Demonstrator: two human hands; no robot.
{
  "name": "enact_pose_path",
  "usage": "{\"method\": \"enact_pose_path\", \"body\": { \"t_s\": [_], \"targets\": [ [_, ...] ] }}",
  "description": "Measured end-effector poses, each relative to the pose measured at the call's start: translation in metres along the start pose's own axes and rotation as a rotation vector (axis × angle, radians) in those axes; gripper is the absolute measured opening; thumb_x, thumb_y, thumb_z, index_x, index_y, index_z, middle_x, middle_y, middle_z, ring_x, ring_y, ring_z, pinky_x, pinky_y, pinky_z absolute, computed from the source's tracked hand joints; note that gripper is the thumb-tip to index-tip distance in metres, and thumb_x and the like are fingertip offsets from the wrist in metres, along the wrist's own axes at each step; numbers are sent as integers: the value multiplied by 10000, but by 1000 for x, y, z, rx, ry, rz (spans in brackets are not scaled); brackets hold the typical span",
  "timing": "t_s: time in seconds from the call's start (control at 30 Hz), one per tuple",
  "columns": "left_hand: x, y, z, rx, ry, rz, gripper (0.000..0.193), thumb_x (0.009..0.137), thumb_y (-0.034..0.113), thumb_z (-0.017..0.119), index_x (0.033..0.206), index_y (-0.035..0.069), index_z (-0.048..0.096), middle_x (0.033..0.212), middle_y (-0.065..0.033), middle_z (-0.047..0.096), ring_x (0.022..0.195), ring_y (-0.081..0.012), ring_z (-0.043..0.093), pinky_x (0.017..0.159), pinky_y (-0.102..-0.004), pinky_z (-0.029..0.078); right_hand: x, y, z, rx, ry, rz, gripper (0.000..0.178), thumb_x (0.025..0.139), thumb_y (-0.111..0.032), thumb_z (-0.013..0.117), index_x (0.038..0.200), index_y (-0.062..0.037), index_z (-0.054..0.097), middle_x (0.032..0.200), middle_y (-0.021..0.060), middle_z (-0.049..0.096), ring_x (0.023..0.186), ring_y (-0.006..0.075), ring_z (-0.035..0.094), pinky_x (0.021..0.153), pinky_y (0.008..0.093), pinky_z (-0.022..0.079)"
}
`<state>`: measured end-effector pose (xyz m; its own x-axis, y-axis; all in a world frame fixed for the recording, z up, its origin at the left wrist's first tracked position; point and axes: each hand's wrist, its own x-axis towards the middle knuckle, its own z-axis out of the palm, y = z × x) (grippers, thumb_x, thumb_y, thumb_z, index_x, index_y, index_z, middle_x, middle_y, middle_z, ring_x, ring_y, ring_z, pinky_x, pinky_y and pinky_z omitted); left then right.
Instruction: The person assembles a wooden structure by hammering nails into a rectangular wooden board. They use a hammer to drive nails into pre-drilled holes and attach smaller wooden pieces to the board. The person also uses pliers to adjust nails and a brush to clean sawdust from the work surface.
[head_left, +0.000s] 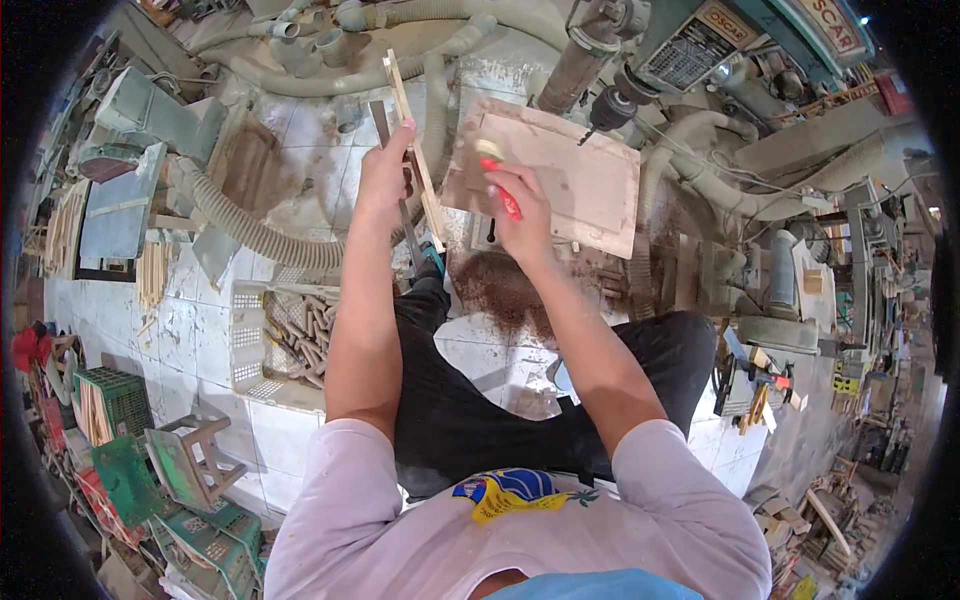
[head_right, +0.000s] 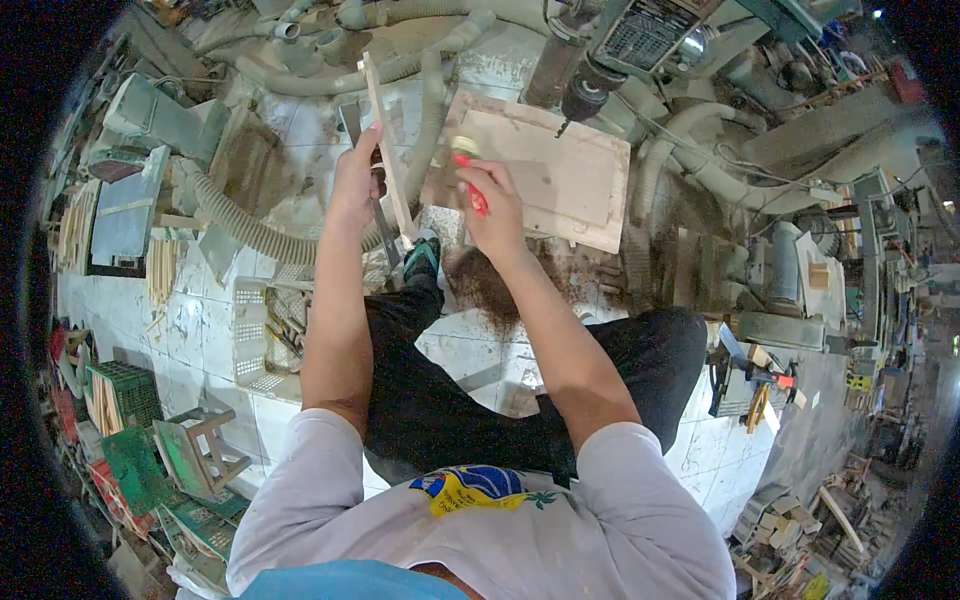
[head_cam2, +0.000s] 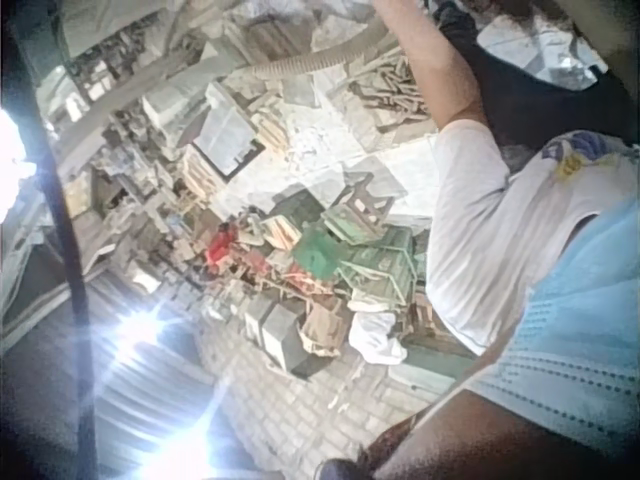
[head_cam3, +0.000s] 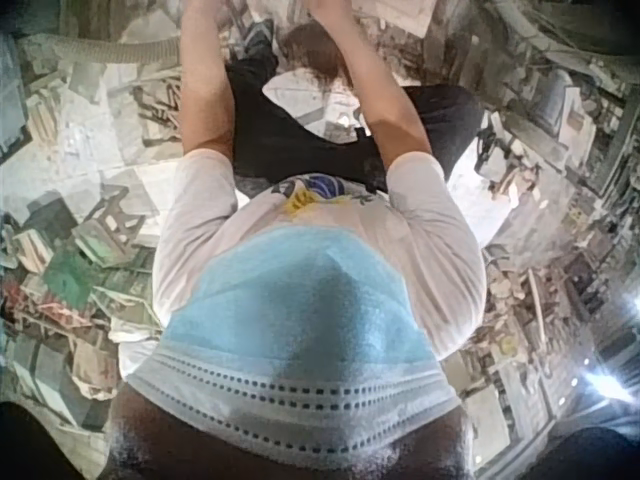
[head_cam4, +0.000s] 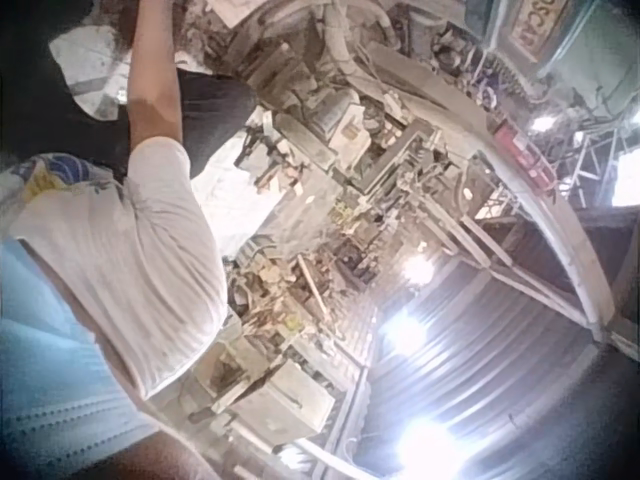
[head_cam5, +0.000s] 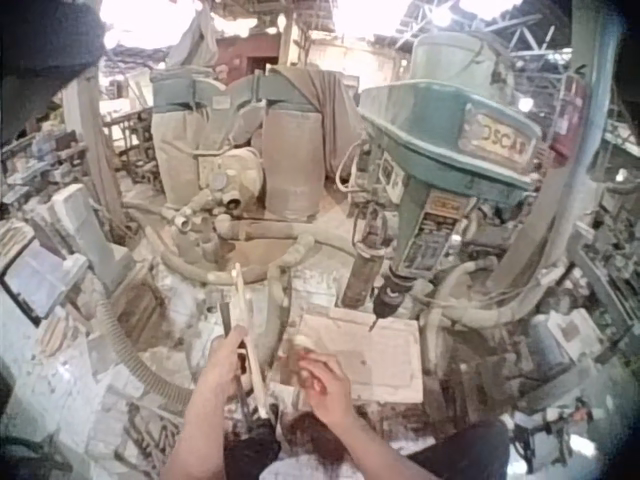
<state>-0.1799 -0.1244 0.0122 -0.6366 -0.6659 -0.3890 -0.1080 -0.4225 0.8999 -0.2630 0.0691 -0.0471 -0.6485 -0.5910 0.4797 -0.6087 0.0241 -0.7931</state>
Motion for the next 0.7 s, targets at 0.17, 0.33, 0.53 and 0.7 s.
{"method": "enact_pose_path", "body": {
  "t_s": [0.17,0.33,0.53,0.7],
  "targets": [
    [4,-5,3,17,-7,-9,392,872,465,715,832,95,593,631,48,479,447,-52,361,402,-252,246,-18,-13,-26,115,-141,-4,168,901,-23,667,1065,-39,698,1073,128,659,943,255,651,848,322,510],
    [3,-9,12,49,-11,4,376,874,449,717,830,100,582,634,47,463,433,-46,328,396,-246,236,-23,-10,-54,-5,-150,85,165,889,-13,649,1046,-48,687,1059,130,671,960,306,658,865,355,523],
    [4,-14,9,184,-36,-15,396,868,448,712,855,66,610,671,20,500,479,-70,396,429,-261,309,-23,-42,-125,-143,-310,29,249,900,-30,649,1148,-58,656,1165,121,625,1055,288,634,910,348,511],
    [12,-35,25,851,76,171,587,795,514,713,931,-55,665,835,-173,678,791,-293,639,715,-379,480,-30,8,-181,-691,-254,56,396,893,-37,613,1282,-97,576,1307,123,575,1140,352,602,963,400,503]
  ]
}}
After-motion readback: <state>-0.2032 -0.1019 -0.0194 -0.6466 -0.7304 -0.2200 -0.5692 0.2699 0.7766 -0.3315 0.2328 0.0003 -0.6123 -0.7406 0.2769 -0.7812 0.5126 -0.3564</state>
